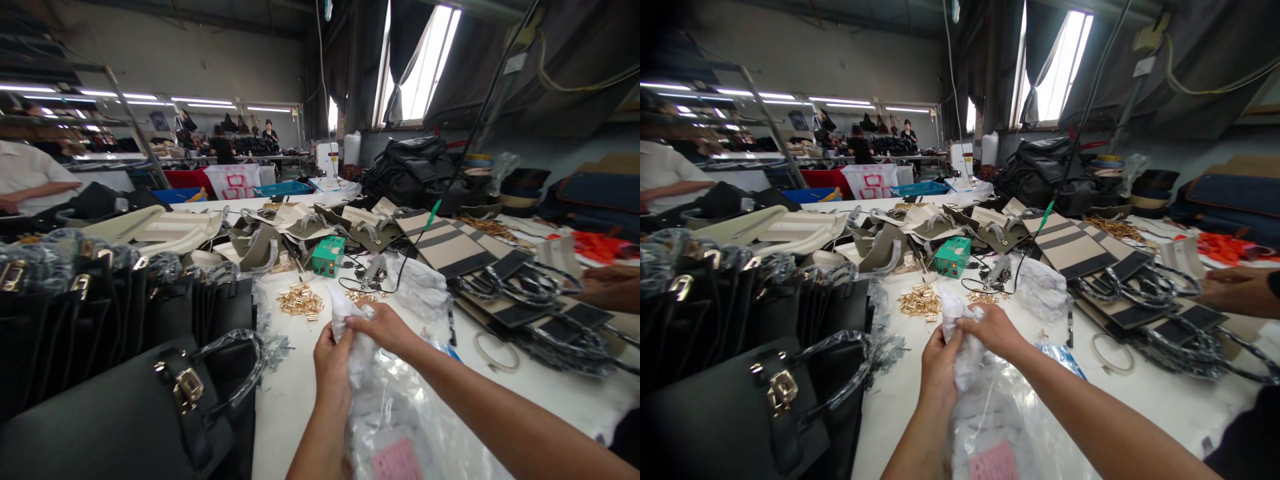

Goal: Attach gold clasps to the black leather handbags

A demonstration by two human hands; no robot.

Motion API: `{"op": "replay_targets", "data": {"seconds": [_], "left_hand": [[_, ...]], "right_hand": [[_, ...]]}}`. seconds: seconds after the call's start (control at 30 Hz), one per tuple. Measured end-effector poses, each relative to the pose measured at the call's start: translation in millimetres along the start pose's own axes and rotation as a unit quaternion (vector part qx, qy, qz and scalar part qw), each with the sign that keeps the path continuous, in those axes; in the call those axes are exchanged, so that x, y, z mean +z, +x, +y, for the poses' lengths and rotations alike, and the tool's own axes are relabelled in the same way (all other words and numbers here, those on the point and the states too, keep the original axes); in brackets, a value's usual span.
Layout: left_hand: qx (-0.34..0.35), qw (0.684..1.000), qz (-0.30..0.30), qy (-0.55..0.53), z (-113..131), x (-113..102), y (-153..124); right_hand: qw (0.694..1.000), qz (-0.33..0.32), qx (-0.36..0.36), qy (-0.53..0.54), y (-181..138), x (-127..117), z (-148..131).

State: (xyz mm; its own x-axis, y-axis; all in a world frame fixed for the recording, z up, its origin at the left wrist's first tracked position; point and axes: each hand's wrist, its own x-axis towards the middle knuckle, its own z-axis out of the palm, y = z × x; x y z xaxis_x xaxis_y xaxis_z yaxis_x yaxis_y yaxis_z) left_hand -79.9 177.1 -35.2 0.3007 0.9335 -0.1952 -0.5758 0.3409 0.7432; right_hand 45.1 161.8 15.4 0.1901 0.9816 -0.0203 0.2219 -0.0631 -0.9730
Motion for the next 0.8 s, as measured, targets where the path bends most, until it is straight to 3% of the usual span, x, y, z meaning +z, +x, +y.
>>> {"op": "replay_targets", "data": {"seconds": [0.1,0.23,0.43,0.6,0.8], "left_hand": [[-0.052,0.994,-0.037,-0.085,6,1,4],[-0.103,0.987,-0.035,-0.121,9,2,7],[0.011,0.997,-0.068,-0.046,11,7,-4],[0.002,1.000,-0.021,-0.018,4,-2,8],[0.013,0.995,0.095,-0.014,7,-10,59]], "right_hand": [[0.994,-0.004,0.027,0.103,4,-8,-3],[0.982,0.003,0.043,0.183,6,-11,-13],[0.982,-0.002,0.052,0.184,10,-2,-22],[0.981,0.023,0.099,0.165,30,6,-18],[0.985,0.021,0.080,0.149,82,11,-33]]}}
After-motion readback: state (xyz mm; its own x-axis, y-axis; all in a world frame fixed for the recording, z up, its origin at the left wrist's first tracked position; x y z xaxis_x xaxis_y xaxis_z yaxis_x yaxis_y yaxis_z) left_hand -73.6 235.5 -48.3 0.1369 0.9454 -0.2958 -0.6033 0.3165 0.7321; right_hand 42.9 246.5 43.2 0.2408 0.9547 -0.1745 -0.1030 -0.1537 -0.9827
